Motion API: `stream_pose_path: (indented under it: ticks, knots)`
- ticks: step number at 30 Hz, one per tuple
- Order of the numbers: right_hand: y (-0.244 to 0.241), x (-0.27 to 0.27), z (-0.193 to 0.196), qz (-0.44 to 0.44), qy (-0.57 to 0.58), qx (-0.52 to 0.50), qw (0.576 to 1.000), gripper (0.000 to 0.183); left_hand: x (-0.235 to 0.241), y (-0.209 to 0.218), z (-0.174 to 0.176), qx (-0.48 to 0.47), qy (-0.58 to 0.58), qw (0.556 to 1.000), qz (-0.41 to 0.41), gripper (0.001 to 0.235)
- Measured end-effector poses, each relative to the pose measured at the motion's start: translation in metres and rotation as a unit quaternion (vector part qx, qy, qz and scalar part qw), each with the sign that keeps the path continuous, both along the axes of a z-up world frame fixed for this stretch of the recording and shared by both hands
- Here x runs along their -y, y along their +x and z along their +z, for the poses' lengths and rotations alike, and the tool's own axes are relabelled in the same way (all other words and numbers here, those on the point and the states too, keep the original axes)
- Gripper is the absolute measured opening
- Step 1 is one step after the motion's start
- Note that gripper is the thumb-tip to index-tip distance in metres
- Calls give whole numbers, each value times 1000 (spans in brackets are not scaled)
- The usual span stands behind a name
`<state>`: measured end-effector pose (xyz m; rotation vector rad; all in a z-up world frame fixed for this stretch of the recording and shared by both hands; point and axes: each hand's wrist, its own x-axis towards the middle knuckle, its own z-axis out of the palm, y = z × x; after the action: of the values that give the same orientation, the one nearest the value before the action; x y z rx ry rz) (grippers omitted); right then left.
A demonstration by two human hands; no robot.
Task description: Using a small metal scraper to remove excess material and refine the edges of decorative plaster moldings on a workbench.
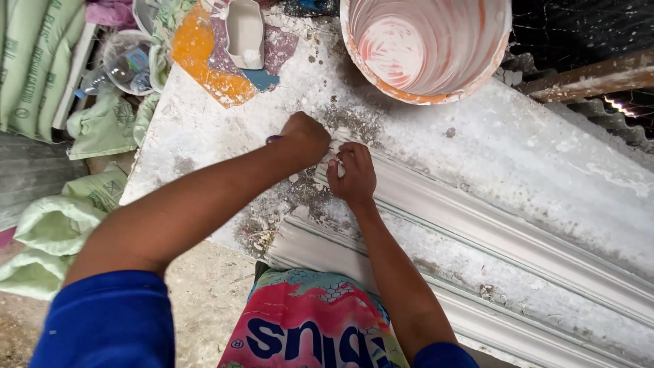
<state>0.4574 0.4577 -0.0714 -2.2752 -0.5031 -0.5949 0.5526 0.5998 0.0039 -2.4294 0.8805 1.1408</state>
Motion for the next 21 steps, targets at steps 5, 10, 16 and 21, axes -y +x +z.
stream_pose_path:
  ticks: [5,10,16,21]
  knots:
    - [-1,-2,9,3,13,6,1000,19,40,-7,37,-39,70,988,130,32]
    - [0,9,22,35,69,-48,996,16,20,-2,22,29,59,956,285,35]
    - [-69,70,94,127,276,-230,925,36,31,-74,100,100,-184,890,404,48]
    - [-113,137,128,144,178,-389,892,76,138,-167,78,71,-459,611,641,46]
